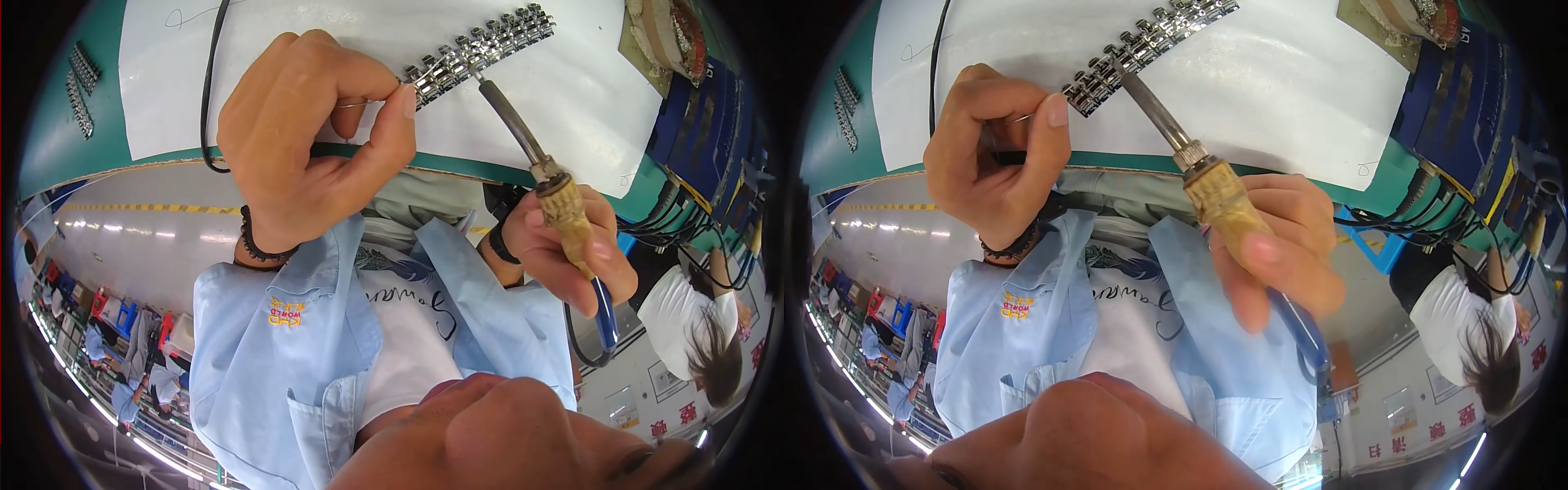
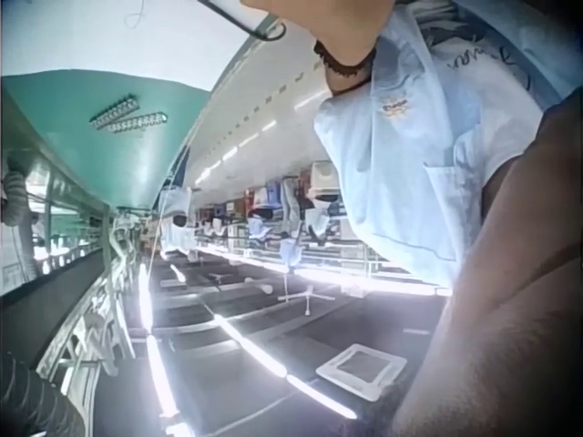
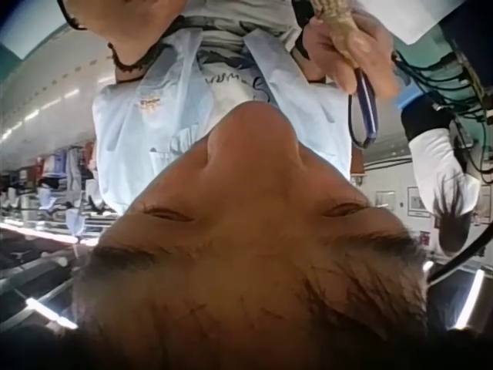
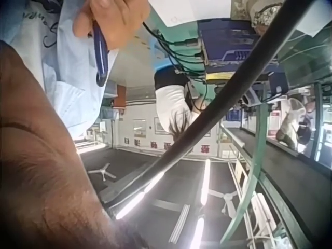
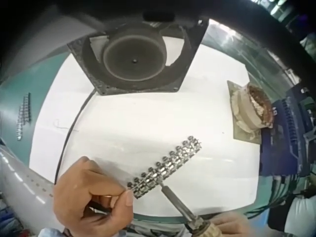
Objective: Soldering electronic components onto a printed circuit board strip.
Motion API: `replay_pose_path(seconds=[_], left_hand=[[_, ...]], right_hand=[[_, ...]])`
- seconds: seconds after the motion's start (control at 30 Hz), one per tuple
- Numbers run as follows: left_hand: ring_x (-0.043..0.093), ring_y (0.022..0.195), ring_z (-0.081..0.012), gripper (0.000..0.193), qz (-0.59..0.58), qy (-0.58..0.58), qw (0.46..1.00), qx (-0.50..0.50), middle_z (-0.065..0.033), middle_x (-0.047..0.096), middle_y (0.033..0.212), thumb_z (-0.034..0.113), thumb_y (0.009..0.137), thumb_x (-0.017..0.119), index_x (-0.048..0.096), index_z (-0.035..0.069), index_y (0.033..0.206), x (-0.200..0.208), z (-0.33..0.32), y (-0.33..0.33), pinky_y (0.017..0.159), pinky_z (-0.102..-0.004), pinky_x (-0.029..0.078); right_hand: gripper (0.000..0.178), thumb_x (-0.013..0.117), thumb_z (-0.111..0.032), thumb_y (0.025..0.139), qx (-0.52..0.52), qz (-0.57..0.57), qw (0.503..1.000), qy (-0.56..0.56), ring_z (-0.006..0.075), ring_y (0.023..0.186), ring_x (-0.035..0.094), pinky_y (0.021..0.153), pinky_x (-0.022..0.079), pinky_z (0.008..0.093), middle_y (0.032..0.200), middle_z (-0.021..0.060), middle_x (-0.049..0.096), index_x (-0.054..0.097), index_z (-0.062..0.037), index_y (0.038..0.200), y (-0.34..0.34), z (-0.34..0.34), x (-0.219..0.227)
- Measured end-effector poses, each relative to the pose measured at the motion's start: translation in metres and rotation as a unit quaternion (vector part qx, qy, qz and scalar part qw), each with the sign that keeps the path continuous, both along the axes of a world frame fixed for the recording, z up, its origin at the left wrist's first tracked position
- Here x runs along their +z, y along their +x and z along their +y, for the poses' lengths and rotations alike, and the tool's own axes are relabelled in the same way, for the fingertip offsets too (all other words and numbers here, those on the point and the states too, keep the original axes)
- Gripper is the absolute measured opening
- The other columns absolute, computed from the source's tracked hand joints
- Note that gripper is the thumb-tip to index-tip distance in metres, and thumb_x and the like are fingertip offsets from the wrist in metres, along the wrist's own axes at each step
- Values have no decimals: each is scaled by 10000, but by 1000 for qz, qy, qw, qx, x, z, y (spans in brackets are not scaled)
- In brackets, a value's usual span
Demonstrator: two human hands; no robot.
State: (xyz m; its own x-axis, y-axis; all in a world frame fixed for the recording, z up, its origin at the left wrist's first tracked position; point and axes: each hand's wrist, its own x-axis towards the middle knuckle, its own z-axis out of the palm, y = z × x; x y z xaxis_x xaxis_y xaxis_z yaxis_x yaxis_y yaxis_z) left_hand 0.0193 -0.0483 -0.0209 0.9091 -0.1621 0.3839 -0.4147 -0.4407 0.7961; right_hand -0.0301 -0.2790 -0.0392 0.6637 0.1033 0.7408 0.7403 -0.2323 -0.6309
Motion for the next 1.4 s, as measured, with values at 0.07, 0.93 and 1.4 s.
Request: replay_pose_path(seconds=[0.07, 0.93, 1.4], left_hand=[[370, 534, -59, 174, -4, 5, 1000, -3, -12, 548, 674, -104, 764, 743, 617, 0, 821, 0, 0, 0, 474, -220, 240], [393, 531, -63, 173, -27, 15, 999, -9, -8, 545, 675, -106, 754, 742, 633, 13, 816, -4, -2, 3, 472, -224, 245], [400, 522, -67, 178, -41, 24, 999, -4, -15, 561, 668, -96, 739, 750, 640, 21, 817, -3, -3, 4, 474, -231, 255]], right_hand=[[532, 327, -484, 1052, -15, 6, 1000, -9, 218, 561, 613, 501, 570, 361, 657, 161, 614, 459, 8, 1206, -2, 3, 2], [497, 316, -416, 1080, -102, 1, 984, -149, 179, 450, 614, 502, 572, 300, 527, 85, 578, 509, 42, 1092, 10, 14, 17], [499, 303, -423, 1082, -117, -2, 985, -130, 204, 469, 622, 471, 560, 284, 524, 111, 572, 492, 39, 1102, 8, 13, 13]])
